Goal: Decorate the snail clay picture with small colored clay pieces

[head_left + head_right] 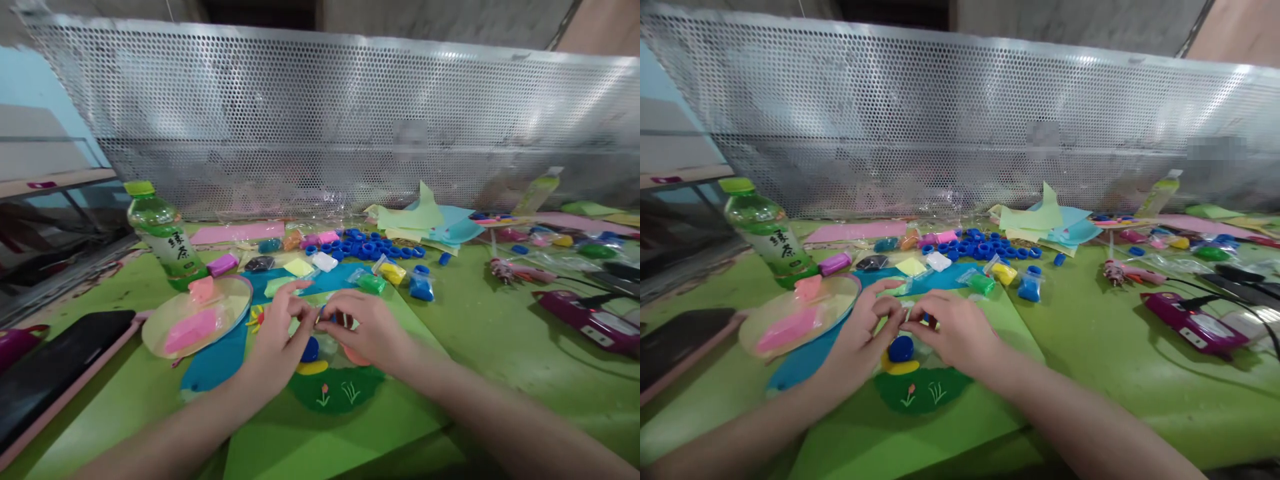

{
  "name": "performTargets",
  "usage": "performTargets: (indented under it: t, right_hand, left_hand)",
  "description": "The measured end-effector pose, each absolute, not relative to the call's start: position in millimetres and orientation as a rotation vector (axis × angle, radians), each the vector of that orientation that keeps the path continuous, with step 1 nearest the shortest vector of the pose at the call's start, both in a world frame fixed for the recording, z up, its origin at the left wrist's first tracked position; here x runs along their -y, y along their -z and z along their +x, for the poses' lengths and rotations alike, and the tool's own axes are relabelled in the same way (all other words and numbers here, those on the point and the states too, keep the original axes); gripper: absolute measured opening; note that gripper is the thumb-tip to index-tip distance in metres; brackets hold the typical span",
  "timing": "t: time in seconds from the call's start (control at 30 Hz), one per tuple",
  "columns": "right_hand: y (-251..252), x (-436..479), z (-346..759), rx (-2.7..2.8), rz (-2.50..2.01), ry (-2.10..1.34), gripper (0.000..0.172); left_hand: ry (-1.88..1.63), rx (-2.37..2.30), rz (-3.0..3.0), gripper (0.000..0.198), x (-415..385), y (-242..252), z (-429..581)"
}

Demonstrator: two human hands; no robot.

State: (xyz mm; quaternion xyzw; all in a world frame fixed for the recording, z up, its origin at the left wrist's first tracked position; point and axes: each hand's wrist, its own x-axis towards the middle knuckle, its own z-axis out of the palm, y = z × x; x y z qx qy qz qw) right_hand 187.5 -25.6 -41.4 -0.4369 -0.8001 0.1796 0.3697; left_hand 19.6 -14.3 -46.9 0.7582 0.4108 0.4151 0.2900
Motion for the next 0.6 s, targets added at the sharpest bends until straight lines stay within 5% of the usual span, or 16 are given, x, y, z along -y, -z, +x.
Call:
performTargets:
  t: [0.6]
  right_hand:
    - [40.8, 25.5, 188.8, 2.341, -0.989, -0.204, 0.015]
  left_hand:
    - [-0.899, -0.911, 1.75, 0.027, 18.1, 48.3, 20.6]
